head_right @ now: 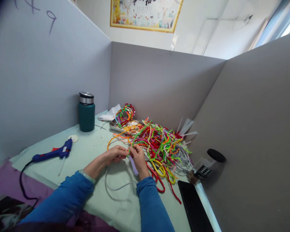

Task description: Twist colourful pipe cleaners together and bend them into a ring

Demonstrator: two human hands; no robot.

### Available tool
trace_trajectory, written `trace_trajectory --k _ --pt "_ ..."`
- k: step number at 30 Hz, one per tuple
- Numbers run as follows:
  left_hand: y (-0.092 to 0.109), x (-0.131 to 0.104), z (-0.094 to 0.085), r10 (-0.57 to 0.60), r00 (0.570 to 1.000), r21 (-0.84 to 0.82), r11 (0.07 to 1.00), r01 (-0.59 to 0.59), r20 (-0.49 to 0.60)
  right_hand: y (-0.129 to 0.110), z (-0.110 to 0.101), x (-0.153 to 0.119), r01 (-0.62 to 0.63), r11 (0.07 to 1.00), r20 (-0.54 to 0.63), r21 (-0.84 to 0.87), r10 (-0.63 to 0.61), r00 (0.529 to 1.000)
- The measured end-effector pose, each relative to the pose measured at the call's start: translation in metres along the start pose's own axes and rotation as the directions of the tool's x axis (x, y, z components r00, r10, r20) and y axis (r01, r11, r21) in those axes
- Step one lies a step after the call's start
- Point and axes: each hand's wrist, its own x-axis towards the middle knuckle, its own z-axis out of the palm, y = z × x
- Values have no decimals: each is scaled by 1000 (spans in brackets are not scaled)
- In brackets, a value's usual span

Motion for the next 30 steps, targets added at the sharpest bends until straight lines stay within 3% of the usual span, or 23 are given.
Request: trace_trajectory --k 5,17,23,30 --pt "4 -2 -1 92 995 -70 993 -93 -25 7 -1 3 13 1000 -103 -11 -14 995" --pt "2 2 -5 264 955 -196 938 -286 -132 5 10 -6 36 996 -76 75 -31 997" --pt "-2 10 -9 262 935 -243 916 -319 -238 11 17 -1 -45 975 -138 215 76 987" --pt "-3 13 -9 190 951 -326 907 -265 -242 6 24 -7 38 984 -132 175 -15 991"
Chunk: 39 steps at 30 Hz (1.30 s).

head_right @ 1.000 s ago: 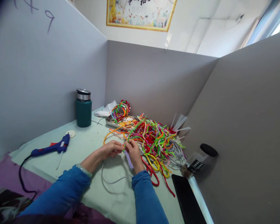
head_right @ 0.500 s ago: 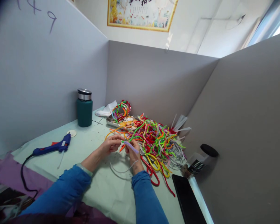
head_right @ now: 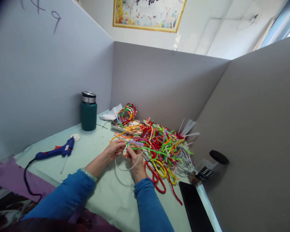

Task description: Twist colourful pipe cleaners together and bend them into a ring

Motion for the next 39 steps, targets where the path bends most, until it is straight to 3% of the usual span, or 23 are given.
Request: trace_trajectory --k 5,9,14,17,22,30,33,39 --pt "-2 2 -2 -99 993 55 993 102 -60 0 0 -2 163 945 70 -284 -149 986" --pt "-4 3 -1 -74 983 85 992 89 -168 -3 -1 -4 340 827 169 -448 -295 940" --pt "-1 0 4 -36 978 126 990 63 -207 -7 -1 -6 473 711 258 -520 -397 881" --pt "-3 0 5 -12 978 177 983 50 -206 -8 -1 -7 469 685 232 -557 -414 880" --pt "-10 2 1 88 992 265 962 -60 -92 -9 -2 -8 399 717 123 -571 -406 906" --pt "-16 5 0 248 968 549 814 -187 -38 1 -8 -5 265 802 16 -535 -304 953" --pt "-17 7 -1 229 970 526 836 -157 -75 -3 -4 -8 311 787 77 -532 -321 944" --pt "-9 3 -3 89 975 316 948 -22 -201 -9 -2 -12 362 698 183 -618 -320 929"
